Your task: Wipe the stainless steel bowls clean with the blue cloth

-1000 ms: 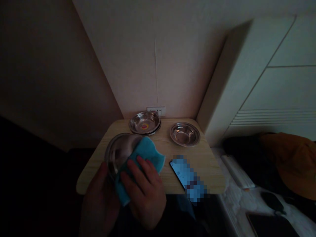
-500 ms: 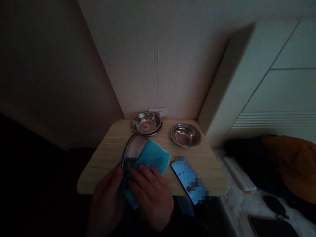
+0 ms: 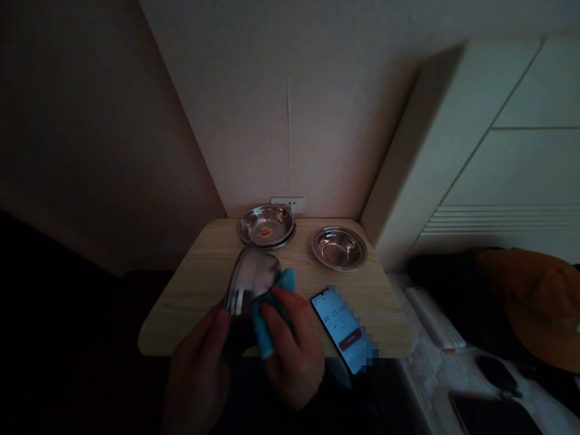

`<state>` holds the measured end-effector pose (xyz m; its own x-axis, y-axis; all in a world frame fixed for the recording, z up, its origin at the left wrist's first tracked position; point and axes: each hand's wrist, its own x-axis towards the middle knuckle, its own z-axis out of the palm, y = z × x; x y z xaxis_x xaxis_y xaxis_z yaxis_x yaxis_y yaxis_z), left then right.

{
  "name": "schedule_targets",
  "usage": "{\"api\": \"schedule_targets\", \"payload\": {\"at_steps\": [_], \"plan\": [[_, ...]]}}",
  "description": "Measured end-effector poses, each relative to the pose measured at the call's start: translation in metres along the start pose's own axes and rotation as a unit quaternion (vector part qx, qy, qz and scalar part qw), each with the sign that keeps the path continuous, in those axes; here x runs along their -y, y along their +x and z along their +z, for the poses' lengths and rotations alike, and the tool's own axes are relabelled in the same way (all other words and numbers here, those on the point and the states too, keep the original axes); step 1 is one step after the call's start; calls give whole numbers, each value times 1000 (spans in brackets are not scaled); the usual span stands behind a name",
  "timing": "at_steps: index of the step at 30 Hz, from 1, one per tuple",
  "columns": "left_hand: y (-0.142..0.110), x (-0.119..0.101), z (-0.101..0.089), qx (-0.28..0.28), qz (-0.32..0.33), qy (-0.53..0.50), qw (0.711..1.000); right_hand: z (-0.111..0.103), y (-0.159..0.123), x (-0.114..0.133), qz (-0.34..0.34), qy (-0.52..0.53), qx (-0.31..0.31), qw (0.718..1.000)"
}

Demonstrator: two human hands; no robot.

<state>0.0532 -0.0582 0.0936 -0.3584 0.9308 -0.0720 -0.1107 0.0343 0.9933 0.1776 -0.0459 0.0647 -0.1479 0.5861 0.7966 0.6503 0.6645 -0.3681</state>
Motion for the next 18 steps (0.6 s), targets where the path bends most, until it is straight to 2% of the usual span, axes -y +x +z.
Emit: {"api": "schedule_targets", "payload": {"at_steps": [8,14,18], "plan": [[-7,3,2,-16,14,0,1000,-1,-4,8,29,-38,-12,999],[-7,2,3,-19,13,4,1000,-1,0,12,42,-20,-31,998],[-9,0,2,-33,9,23,999,-1,0,13,27,-34,-36,998]]}}
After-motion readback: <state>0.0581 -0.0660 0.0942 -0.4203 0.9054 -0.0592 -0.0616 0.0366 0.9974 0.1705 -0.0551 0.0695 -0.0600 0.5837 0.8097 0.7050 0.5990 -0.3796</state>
